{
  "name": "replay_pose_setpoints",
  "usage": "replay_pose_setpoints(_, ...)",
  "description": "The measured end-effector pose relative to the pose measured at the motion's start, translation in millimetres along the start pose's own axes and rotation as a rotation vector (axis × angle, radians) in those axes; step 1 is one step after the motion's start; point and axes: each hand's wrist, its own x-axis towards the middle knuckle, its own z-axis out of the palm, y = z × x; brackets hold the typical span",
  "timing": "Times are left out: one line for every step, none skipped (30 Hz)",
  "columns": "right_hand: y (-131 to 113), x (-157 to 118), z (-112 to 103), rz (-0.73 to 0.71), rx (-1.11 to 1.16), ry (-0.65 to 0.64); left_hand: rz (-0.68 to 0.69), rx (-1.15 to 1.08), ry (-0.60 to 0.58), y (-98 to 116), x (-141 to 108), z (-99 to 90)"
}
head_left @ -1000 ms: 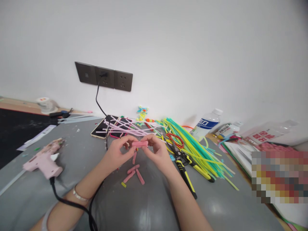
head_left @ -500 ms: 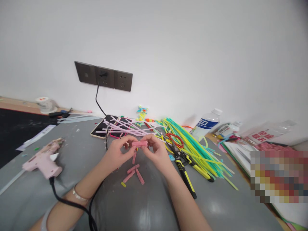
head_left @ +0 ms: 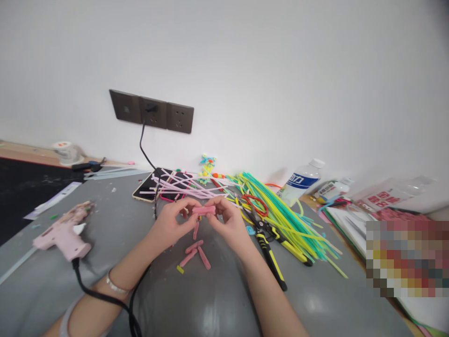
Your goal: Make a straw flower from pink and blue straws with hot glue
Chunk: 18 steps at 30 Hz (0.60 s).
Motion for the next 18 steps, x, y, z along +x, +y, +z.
replay_pose_setpoints(-0.3,0.1,0.2,0.005,0.002,0.000,0.002,-0.001,0.000,0.0,0.0,0.1)
replay_pose_setpoints(-0.6,0.1,0.5,0.009,0.003,0.000,0.005,-0.002,0.000,0.2,0.0,0.1)
replay_pose_setpoints(-0.8,0.1,0.7,0.011,0.005,0.000,0.007,-0.001,-0.001,0.4,0.0,0.1)
replay_pose_setpoints(-0.9,0.1,0.9,0.012,0.006,-0.001,0.008,-0.001,-0.002,0.7,0.0,0.0)
replay_pose_setpoints(-0.8,0.0,1.0,0.014,0.008,-0.002,0.009,0.001,-0.002,1.0,0.1,-0.1)
replay_pose_setpoints(-0.7,-0.2,1.1,0.015,0.010,-0.003,0.009,0.002,-0.003,1.4,0.2,-0.1)
replay_pose_setpoints(-0.4,-0.3,1.1,0.018,0.011,-0.004,0.008,0.003,-0.004,1.7,0.3,-0.2)
replay_pose_setpoints(-0.2,-0.4,1.1,0.021,0.013,-0.003,0.008,0.004,-0.003,1.9,0.5,-0.2)
replay_pose_setpoints(0.0,-0.5,1.2,0.025,0.015,-0.003,0.008,0.003,-0.003,2.0,0.7,-0.2)
replay_pose_setpoints(0.1,-0.5,1.2,0.028,0.017,-0.002,0.011,0.000,-0.002,1.8,1.0,-0.2)
replay_pose_setpoints(0.1,-0.4,1.3,0.030,0.019,-0.002,0.012,-0.005,-0.003,1.3,1.1,-0.1)
replay_pose_setpoints(0.0,-0.3,1.3,0.031,0.021,-0.001,0.011,-0.012,-0.005,0.6,1.2,0.0)
replay_pose_setpoints(-0.2,-0.1,1.3,0.031,0.022,-0.001,0.009,-0.021,-0.007,-0.2,1.3,0.0)
replay_pose_setpoints(-0.4,0.0,1.3,0.031,0.024,-0.002,0.008,-0.033,-0.011,-1.0,1.2,0.1)
replay_pose_setpoints(-0.6,0.1,1.3,0.031,0.024,-0.003,0.006,-0.041,-0.016,-1.8,1.1,0.2)
replay_pose_setpoints(-0.8,0.2,1.2,0.032,0.023,-0.003,0.002,-0.045,-0.018,-2.3,1.0,0.2)
replay_pose_setpoints(-0.9,0.1,1.1,0.033,0.020,-0.005,-0.001,-0.044,-0.018,-2.7,0.9,0.3)
replay_pose_setpoints(-1.0,0.1,1.0,0.035,0.016,-0.006,-0.004,-0.039,-0.017,-2.8,0.8,0.3)
